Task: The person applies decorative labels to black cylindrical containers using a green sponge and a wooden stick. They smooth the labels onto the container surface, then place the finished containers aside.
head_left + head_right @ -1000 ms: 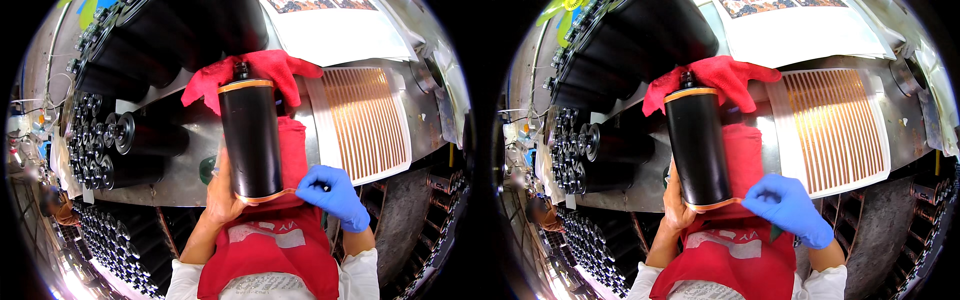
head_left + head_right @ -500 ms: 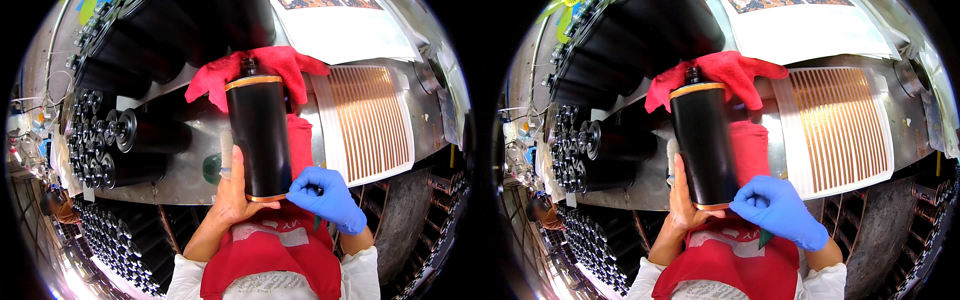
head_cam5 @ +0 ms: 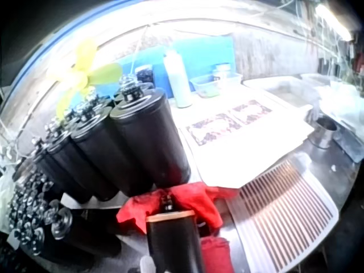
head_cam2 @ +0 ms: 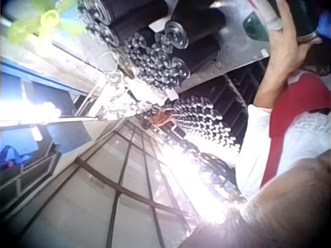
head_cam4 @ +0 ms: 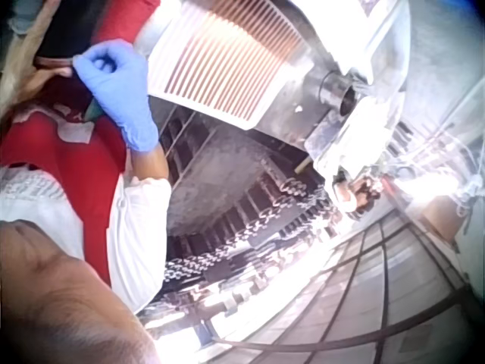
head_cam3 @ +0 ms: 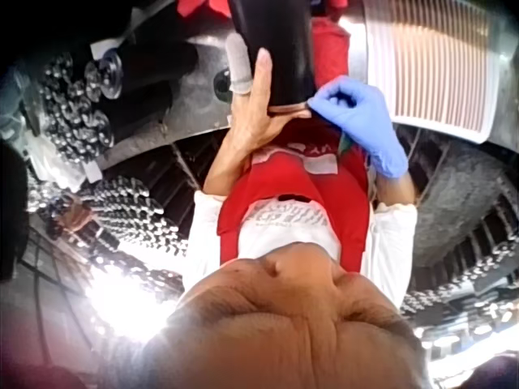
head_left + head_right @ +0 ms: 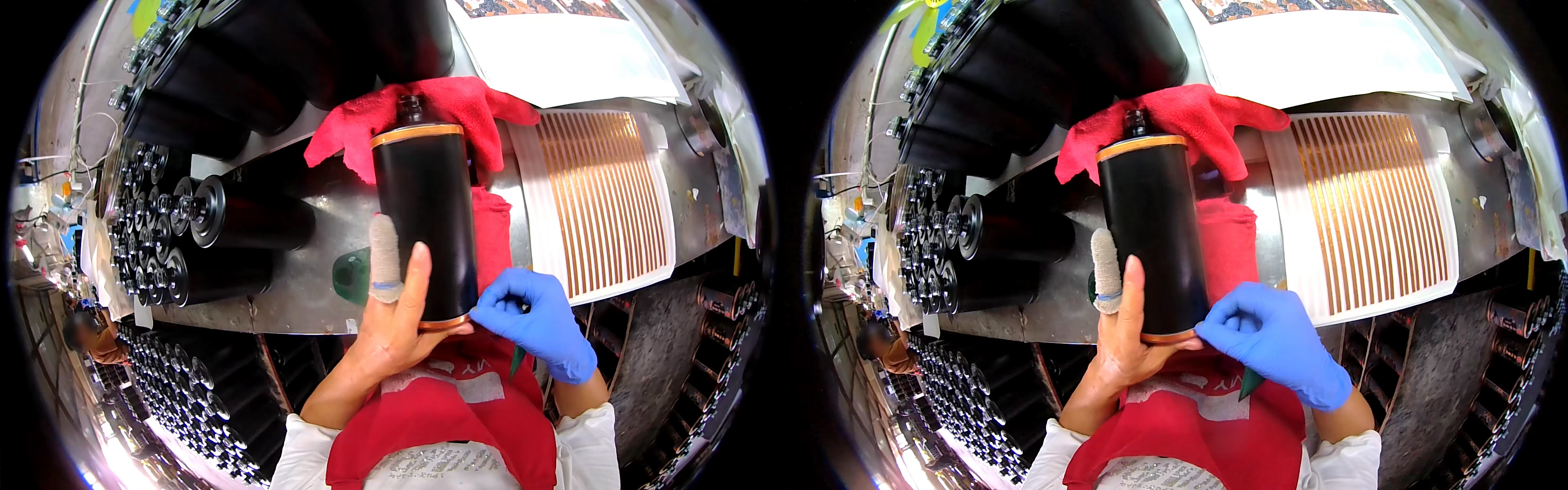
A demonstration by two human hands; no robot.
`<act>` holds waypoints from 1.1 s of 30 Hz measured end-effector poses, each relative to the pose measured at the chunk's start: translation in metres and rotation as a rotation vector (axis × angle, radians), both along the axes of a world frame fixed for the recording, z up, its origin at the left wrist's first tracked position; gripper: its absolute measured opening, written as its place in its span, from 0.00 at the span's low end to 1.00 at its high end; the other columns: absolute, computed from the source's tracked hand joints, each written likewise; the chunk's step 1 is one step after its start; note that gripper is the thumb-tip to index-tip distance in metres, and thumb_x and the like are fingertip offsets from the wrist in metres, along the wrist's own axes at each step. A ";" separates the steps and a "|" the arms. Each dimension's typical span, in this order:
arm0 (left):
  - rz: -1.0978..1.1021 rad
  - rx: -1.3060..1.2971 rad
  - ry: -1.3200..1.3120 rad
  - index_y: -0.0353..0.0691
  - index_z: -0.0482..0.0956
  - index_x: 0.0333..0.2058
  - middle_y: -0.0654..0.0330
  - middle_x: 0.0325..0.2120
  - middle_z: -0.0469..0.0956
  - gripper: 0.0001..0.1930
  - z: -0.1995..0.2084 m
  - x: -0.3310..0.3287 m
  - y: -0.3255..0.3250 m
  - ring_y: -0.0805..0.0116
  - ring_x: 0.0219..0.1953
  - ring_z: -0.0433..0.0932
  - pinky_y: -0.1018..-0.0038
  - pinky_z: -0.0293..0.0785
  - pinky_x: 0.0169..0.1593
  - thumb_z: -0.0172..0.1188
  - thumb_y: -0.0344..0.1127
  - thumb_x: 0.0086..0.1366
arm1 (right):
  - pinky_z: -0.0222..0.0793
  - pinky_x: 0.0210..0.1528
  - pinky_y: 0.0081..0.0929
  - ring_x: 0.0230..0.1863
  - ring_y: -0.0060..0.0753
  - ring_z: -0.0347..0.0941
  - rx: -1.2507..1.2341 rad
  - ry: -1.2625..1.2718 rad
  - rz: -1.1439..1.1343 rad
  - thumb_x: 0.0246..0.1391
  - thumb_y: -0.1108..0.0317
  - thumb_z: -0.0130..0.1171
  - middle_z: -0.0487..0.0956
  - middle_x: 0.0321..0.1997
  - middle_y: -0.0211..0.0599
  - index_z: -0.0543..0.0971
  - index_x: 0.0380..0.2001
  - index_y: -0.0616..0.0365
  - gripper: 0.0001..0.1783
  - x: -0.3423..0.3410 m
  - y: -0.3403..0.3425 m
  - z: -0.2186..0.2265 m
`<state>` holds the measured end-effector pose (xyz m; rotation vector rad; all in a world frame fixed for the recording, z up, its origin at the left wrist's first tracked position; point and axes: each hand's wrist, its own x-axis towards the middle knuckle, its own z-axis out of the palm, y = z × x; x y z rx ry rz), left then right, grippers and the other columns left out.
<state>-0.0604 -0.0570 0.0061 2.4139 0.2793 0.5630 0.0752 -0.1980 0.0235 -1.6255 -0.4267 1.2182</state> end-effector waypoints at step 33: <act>0.004 -1.124 -0.172 0.38 0.32 0.65 0.51 0.63 0.48 0.45 0.003 -0.007 -0.018 0.64 0.58 0.62 0.70 0.69 0.54 0.56 0.23 0.57 | 0.56 0.23 0.08 0.22 0.06 0.59 0.087 0.139 -0.055 0.48 0.67 0.64 0.71 0.22 0.19 0.76 0.27 0.59 0.08 -0.011 -0.007 -0.013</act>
